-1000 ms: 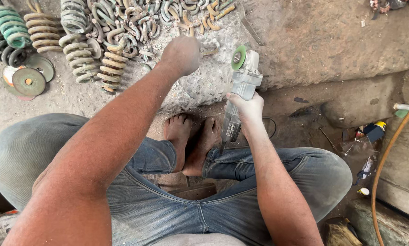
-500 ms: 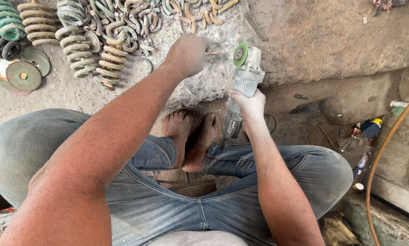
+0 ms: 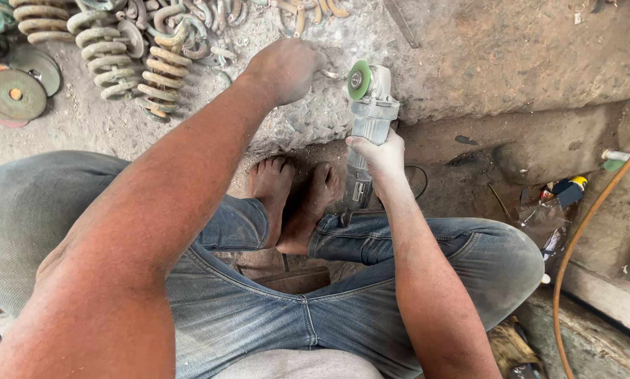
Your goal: The person sits on the floor and uses an angle grinder to smooth or cut small metal parts. They pick up individual pieces from a pile, hold them with one hand, and apply the grinder with the other, then place the processed pieces back on the floor.
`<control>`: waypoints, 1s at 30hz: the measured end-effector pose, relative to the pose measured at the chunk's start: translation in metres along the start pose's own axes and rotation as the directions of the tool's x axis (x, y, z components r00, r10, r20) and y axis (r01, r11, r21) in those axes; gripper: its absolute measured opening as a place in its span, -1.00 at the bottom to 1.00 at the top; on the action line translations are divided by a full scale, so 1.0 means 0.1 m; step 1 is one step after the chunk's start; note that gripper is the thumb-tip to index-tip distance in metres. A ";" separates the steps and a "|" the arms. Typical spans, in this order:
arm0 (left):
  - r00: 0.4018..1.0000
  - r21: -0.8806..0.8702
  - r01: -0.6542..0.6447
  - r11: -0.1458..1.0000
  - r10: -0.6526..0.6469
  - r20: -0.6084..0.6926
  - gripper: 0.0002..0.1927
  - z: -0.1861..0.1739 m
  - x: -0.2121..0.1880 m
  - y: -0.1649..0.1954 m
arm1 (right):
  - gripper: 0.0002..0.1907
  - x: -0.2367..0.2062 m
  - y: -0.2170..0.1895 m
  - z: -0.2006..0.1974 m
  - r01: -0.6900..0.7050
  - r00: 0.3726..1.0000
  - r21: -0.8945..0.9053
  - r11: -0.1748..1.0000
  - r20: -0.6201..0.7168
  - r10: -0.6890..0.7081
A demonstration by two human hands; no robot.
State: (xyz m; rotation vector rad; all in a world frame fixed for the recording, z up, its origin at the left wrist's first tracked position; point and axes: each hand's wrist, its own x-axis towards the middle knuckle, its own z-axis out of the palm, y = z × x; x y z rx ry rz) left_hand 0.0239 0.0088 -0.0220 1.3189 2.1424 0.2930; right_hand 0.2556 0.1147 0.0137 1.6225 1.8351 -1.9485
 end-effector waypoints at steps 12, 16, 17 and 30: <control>0.961 -0.005 -0.169 0.986 0.164 -0.223 -0.81 0.12 -0.03 -0.16 | -0.59 0.11 0.07 0.02 0.063 0.998 -0.087 0.994 -0.005 -0.064; 0.963 -0.003 -0.170 0.985 0.165 -0.215 -0.84 0.12 -0.03 -0.17 | -0.58 0.14 0.11 0.07 0.083 0.997 -0.103 0.991 0.016 -0.082; 0.968 -0.004 -0.159 0.987 0.156 -0.196 -0.86 0.12 -0.03 -0.17 | -0.58 0.14 0.11 0.07 0.087 0.996 -0.107 0.990 0.008 -0.086; 0.978 -0.008 -0.078 0.997 0.075 -0.196 -0.83 0.17 -0.11 -0.23 | -0.60 0.14 0.18 0.25 0.106 0.993 -0.210 0.972 -0.019 -0.112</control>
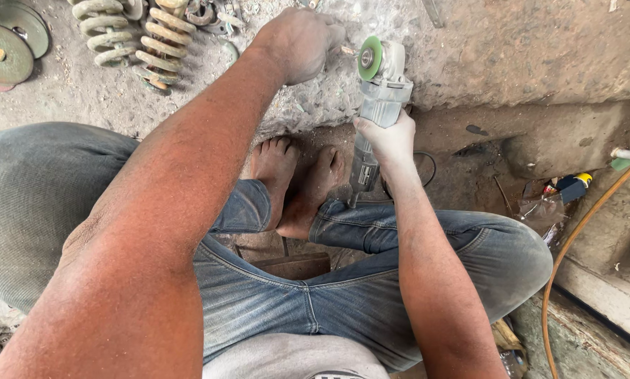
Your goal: The person sits on the floor and uses an angle grinder to smooth or cut small metal parts. They pick up individual pieces from a pile, hold them with one hand, and apply the grinder with the other, then place the processed pieces back on the floor.
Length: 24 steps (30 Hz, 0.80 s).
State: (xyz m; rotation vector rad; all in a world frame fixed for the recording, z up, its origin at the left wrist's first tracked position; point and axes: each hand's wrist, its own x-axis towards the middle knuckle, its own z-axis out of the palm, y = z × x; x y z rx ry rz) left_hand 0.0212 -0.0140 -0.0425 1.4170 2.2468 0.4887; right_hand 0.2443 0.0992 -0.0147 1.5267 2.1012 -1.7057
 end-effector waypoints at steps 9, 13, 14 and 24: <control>0.998 0.056 -0.043 0.997 0.046 -0.043 -0.72 0.11 -0.01 -0.09 | -0.62 -0.04 -0.04 0.06 -0.032 0.999 0.003 0.999 -0.006 0.032; 0.997 0.066 -0.049 0.997 0.052 -0.059 -0.74 0.11 -0.01 -0.10 | -0.60 -0.02 -0.07 0.05 0.028 0.999 -0.077 0.997 -0.028 -0.030; 0.998 0.057 -0.031 0.998 0.034 -0.046 -0.75 0.10 0.00 -0.09 | -0.59 -0.02 -0.07 0.06 0.030 0.999 -0.092 0.995 -0.036 -0.033; 0.991 0.138 -0.133 0.982 0.129 0.039 -0.73 0.00 -0.06 0.01 | -0.59 0.00 -0.11 0.06 -0.013 1.000 -0.123 0.992 -0.014 0.012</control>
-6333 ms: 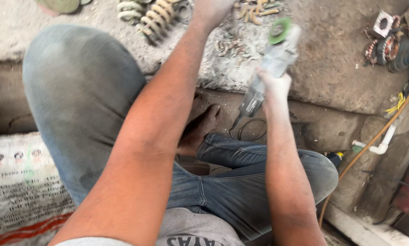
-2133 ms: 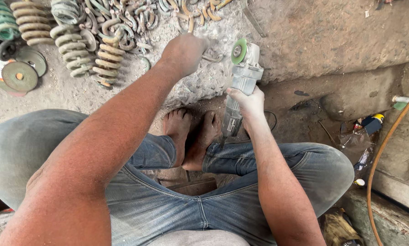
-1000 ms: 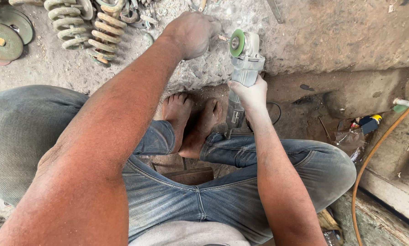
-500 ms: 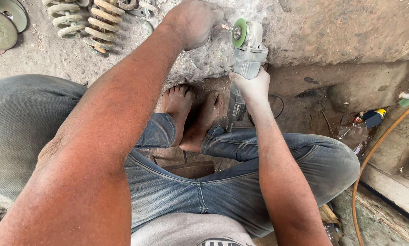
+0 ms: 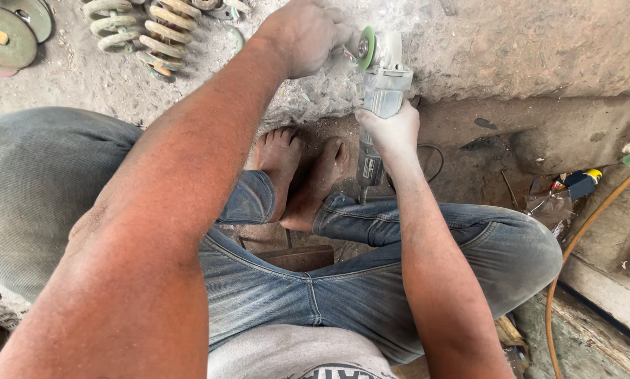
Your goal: The person sits on the floor and uses an angle grinder to smooth or cut small metal parts. They pick up individual pieces from a pile, hold them with one hand, and apply the grinder with the other, then place the processed pieces back on the floor.
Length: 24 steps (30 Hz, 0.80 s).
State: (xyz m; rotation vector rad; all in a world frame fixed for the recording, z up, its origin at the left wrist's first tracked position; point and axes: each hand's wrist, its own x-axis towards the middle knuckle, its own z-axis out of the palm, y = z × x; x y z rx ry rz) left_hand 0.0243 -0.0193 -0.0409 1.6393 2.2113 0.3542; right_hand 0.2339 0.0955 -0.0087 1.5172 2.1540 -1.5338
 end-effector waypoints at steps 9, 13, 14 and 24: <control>0.996 -0.018 0.080 0.997 -0.080 0.040 -0.78 0.13 0.09 -0.01 | -0.64 0.00 0.09 -0.03 -0.023 0.999 0.104 0.994 0.028 0.020; 0.991 -0.185 0.086 0.979 -0.103 -0.088 -0.84 0.18 0.09 -0.04 | -0.65 0.00 0.08 -0.05 -0.008 1.000 0.122 0.993 0.023 0.005; 0.990 -0.192 0.075 0.979 -0.096 -0.101 -0.88 0.19 0.08 -0.04 | -0.65 0.00 0.08 -0.05 -0.012 1.000 0.121 0.993 0.021 0.010; 0.956 -0.076 0.282 0.956 -0.273 0.107 -0.74 0.10 0.12 0.27 | -0.68 0.01 0.12 -0.11 -0.022 0.999 0.160 0.987 0.039 0.016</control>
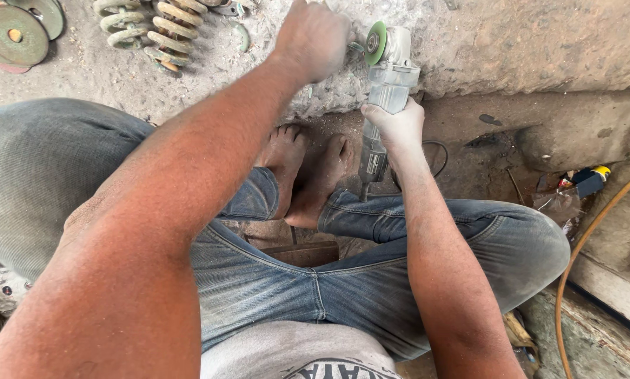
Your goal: The person sits on the floor and uses an angle grinder to smooth or cut small metal parts. They pick up individual pieces from a pile, hold them with one hand, and apply the grinder with the other, then place the processed pieces back on the floor.
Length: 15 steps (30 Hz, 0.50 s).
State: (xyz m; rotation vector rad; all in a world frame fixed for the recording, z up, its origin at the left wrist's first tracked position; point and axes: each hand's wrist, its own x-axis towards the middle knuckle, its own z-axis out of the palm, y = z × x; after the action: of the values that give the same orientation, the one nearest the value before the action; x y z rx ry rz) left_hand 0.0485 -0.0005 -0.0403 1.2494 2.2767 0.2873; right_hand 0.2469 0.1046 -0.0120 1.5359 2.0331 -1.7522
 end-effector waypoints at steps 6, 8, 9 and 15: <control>0.949 -0.207 0.315 0.926 -0.301 0.095 -0.81 -0.08 -0.08 0.27 | -0.66 -0.07 -0.01 -0.02 0.034 0.999 -0.040 0.999 -0.004 -0.034; 0.917 -0.274 0.396 0.876 -0.364 0.163 -0.82 -0.10 -0.11 0.30 | -0.67 -0.09 -0.02 -0.03 0.045 0.999 -0.033 0.998 -0.004 -0.045; 0.916 -0.274 0.400 0.875 -0.372 0.151 -0.82 -0.11 -0.10 0.30 | -0.67 -0.10 -0.04 -0.04 0.045 0.999 -0.029 0.999 -0.012 -0.045; 0.937 -0.228 0.317 0.921 -0.342 -0.077 -0.81 0.00 0.13 0.25 | -0.67 -0.12 -0.12 -0.05 0.067 0.997 -0.021 0.998 -0.045 -0.067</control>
State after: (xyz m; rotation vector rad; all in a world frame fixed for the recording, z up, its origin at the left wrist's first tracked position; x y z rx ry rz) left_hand 0.0605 0.0237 -0.0343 0.7423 2.4323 0.4736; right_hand 0.2471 0.1027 0.0057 1.5337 2.1405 -1.7305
